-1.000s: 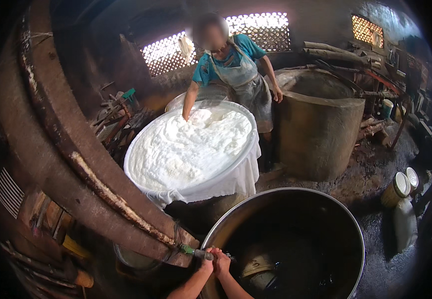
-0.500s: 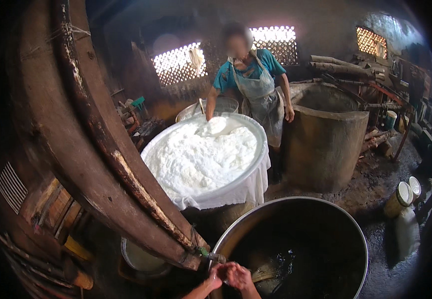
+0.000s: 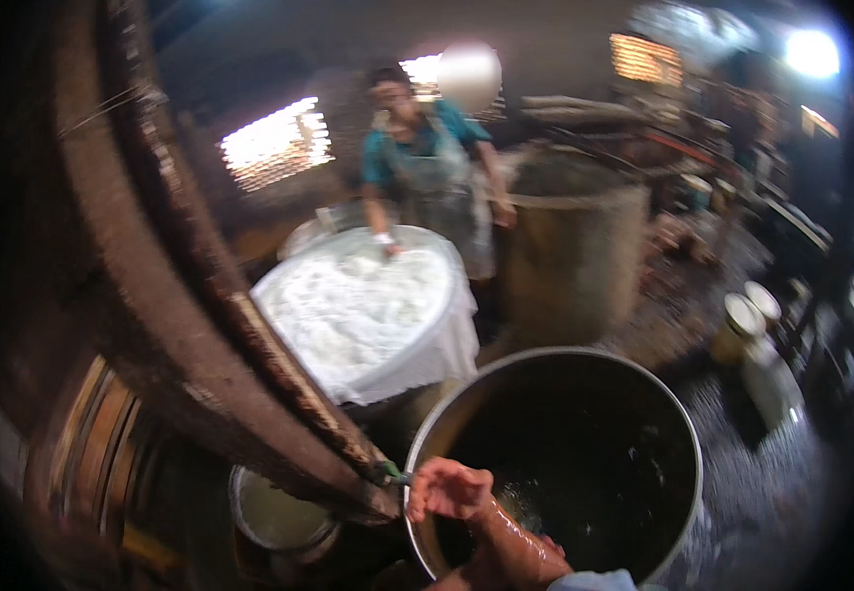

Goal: The person scoops a white slurry from a large vat using a hose and pours it onto a mesh screen. They then place a cloth over the screen, press down, and flip the frame to release a formed sheet of material. The process is repeated with additional scooping and pressing actions.

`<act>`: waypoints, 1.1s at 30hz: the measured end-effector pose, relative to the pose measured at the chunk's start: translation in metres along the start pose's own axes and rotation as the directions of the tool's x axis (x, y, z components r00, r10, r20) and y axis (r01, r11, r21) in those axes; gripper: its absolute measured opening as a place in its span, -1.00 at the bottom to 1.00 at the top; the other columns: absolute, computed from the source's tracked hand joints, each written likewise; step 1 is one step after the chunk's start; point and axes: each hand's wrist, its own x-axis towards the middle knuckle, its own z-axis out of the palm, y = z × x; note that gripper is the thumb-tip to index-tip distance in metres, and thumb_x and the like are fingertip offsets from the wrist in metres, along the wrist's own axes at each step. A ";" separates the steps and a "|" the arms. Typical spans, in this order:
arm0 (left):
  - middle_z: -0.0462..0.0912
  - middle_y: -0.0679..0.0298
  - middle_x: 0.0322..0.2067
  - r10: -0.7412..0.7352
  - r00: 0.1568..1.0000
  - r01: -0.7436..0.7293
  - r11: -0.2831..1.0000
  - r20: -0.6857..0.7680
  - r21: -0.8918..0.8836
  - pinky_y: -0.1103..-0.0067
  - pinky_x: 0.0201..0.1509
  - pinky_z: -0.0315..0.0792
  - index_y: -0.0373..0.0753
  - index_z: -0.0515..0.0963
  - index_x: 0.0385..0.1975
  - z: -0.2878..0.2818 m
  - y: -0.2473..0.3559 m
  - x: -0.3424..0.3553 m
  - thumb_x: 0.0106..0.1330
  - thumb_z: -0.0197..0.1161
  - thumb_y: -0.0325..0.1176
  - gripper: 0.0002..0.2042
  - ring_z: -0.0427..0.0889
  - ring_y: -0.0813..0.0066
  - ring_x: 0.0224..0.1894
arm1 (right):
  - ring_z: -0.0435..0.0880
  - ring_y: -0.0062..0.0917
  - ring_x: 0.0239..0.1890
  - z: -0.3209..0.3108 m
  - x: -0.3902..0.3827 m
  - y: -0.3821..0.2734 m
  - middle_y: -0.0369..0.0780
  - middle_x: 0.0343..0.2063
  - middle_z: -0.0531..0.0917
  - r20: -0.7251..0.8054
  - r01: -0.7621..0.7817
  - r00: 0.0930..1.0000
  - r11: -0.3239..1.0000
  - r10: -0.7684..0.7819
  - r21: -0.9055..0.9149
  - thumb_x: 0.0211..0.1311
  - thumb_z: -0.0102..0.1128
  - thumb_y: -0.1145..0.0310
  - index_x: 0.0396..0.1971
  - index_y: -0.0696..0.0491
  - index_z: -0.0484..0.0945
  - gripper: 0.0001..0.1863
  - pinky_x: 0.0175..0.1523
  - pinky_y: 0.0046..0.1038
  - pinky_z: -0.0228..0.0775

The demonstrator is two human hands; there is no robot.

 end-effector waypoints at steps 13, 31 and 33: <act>0.67 0.33 -0.12 -0.170 0.945 0.200 0.976 0.278 -0.083 0.33 -0.01 0.44 -0.04 0.62 -0.15 -0.007 -0.013 -0.097 0.34 0.01 -0.05 -0.69 0.60 0.35 -0.04 | 0.64 -0.51 -0.26 0.212 -0.337 0.079 -0.21 -0.25 0.64 -0.519 -0.366 -0.218 0.562 -0.827 -0.742 0.20 0.09 0.34 -0.07 0.09 0.46 -0.69 -0.17 -0.46 0.47; 0.50 0.09 0.08 -0.823 -0.088 -0.135 0.569 0.562 0.811 0.38 0.21 0.28 -0.36 0.46 0.05 0.130 -0.350 -0.411 0.31 0.04 -0.19 -0.58 0.47 0.25 0.14 | 0.63 -0.54 -0.40 0.400 -0.576 0.177 -0.22 -0.42 0.66 0.076 -0.839 -0.326 0.252 -0.942 -0.482 0.08 0.14 0.34 -0.24 0.11 0.59 -0.75 -0.27 -0.45 0.52; 0.45 0.09 0.13 -0.779 -0.418 -0.264 0.597 0.468 0.758 0.37 0.28 0.20 -0.38 0.42 0.10 0.147 -0.414 -0.471 0.33 0.05 -0.21 -0.56 0.36 0.25 0.23 | 0.66 -0.35 -0.28 0.389 -0.595 0.160 -0.16 -0.35 0.67 -0.056 -0.949 -0.134 0.145 -0.989 -0.281 0.09 0.15 0.27 -0.15 0.04 0.55 -0.68 -0.14 -0.28 0.50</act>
